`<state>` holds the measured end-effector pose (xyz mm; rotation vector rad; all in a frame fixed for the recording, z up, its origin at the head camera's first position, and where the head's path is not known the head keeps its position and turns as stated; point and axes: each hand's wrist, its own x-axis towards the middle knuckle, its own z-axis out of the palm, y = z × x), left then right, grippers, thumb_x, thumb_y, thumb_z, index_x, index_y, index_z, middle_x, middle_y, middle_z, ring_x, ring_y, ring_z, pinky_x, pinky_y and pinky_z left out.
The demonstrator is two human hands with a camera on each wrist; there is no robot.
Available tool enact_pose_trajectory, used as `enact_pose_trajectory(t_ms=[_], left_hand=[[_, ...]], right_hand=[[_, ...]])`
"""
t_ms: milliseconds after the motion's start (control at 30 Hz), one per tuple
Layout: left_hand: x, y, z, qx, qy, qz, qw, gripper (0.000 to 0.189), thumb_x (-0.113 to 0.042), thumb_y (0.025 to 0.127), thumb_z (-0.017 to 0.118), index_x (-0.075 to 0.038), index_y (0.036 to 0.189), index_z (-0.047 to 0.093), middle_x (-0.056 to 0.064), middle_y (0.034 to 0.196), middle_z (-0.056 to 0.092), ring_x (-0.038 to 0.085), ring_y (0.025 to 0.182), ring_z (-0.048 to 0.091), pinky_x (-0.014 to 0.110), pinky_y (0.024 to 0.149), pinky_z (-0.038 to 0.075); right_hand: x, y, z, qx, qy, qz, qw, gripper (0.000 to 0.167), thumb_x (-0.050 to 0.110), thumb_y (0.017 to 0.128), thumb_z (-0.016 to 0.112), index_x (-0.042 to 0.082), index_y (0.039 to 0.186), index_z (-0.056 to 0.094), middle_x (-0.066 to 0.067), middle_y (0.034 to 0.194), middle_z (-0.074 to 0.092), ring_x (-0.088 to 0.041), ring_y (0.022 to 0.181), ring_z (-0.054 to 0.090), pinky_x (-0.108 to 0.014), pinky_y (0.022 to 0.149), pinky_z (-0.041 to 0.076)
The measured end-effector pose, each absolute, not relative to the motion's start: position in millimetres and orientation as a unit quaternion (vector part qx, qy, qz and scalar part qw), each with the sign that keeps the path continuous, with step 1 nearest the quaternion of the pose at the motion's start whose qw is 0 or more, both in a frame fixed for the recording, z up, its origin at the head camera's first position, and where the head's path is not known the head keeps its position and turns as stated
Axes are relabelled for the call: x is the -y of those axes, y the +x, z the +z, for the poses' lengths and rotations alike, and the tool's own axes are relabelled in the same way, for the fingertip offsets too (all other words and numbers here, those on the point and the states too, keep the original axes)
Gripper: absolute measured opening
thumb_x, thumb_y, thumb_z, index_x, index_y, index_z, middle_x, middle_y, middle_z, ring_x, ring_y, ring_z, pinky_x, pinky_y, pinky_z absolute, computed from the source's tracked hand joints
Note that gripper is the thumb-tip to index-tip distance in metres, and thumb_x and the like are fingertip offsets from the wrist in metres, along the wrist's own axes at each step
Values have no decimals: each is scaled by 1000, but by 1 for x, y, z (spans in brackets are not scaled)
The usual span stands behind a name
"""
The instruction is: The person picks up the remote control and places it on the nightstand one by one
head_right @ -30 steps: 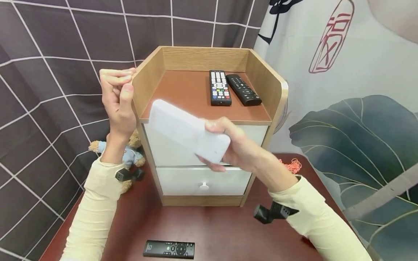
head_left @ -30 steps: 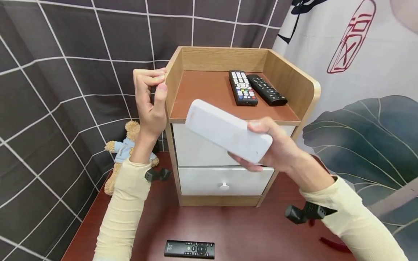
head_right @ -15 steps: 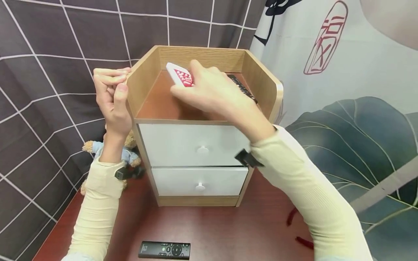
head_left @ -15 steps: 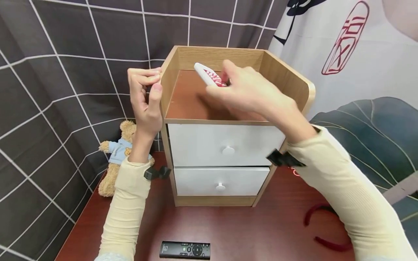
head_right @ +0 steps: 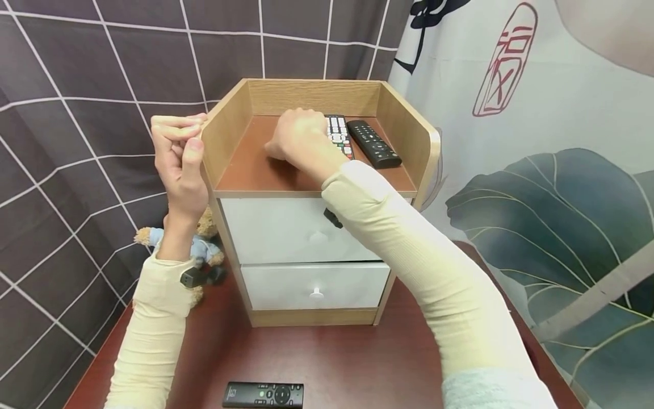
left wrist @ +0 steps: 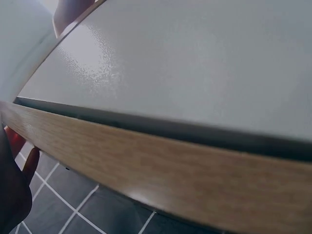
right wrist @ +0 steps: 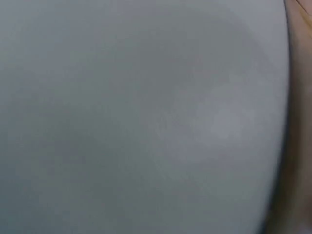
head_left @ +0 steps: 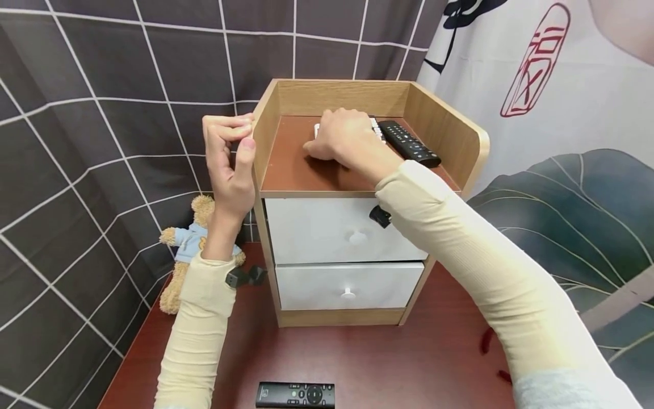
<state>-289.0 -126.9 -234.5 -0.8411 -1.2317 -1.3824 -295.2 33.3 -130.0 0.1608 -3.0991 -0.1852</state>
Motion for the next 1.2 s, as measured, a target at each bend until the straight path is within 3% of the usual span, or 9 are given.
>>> enact_pose_trajectory(t_ms=[167, 233, 400, 533, 633, 733, 800, 933, 1200], left_hand=[[127, -291, -234, 512, -351, -568, 540, 34, -18, 84, 51, 15, 93, 52, -3, 108, 54, 26, 110, 62, 44, 104, 49], [127, -292, -233, 512, -353, -565, 542, 34, -18, 85, 51, 14, 93, 52, 3, 107, 55, 27, 109, 62, 44, 104, 49], [126, -294, -234, 515, -357, -561, 542, 33, -19, 85, 50, 14, 94, 53, 12, 107, 54, 31, 109, 62, 44, 104, 49], [128, -293, -235, 516, -356, -559, 543, 34, -19, 85, 51, 14, 93, 53, 3, 107, 54, 30, 109, 62, 46, 104, 49], [129, -293, -235, 516, -358, -559, 540, 34, -19, 85, 51, 14, 93, 54, 0, 107, 54, 29, 109, 62, 45, 104, 49], [129, -292, -236, 521, -359, -553, 542, 34, -19, 86, 51, 14, 93, 54, 4, 107, 54, 28, 109, 61, 44, 104, 49], [129, -293, -238, 518, -359, -552, 546, 33, -19, 85, 51, 13, 93, 54, 12, 106, 55, 29, 109, 61, 43, 104, 48], [125, -291, -243, 515, -363, -547, 552, 31, -17, 85, 49, 13, 92, 55, 26, 102, 52, 30, 106, 60, 42, 103, 49], [128, -292, -236, 510, -373, -545, 551, 31, -16, 86, 50, 13, 95, 55, 25, 105, 51, 34, 109, 60, 44, 104, 49]], right_hand=[[-30, -295, -135, 994, 47, -93, 28, 67, 54, 95, 42, 4, 140, 49, -20, 142, 54, -34, 131, 53, -47, 104, 49], [-30, -293, -134, 992, 44, -113, 37, 71, 58, 96, 38, 4, 142, 47, -21, 141, 53, -33, 131, 52, -47, 103, 49], [-36, -282, -136, 988, 53, -101, 106, 75, 63, 97, 32, 4, 140, 49, -22, 135, 50, -38, 120, 56, -50, 96, 50], [-40, -264, -152, 971, 105, -22, 213, 64, 63, 96, 37, 6, 116, 60, -18, 119, 56, -39, 106, 60, -52, 84, 52], [-47, -244, -169, 930, 173, 42, 322, 50, 57, 96, 43, 11, 87, 59, -10, 94, 59, -31, 83, 61, -48, 63, 51], [-55, -222, -195, 855, 279, 110, 423, 42, 46, 96, 48, 13, 70, 53, -1, 70, 54, -22, 62, 53, -35, 45, 40], [-60, -204, -217, 804, 357, 153, 450, 39, 40, 95, 52, 14, 66, 53, 2, 63, 50, -15, 55, 47, -27, 41, 33], [-66, -162, -270, 754, 475, 214, 400, 31, 35, 95, 56, 19, 69, 55, 8, 65, 48, -5, 56, 44, -13, 45, 30], [-74, -142, -397, 809, 528, 211, 150, 21, 42, 98, 56, 26, 85, 61, 18, 81, 54, 9, 75, 47, 1, 62, 31]])
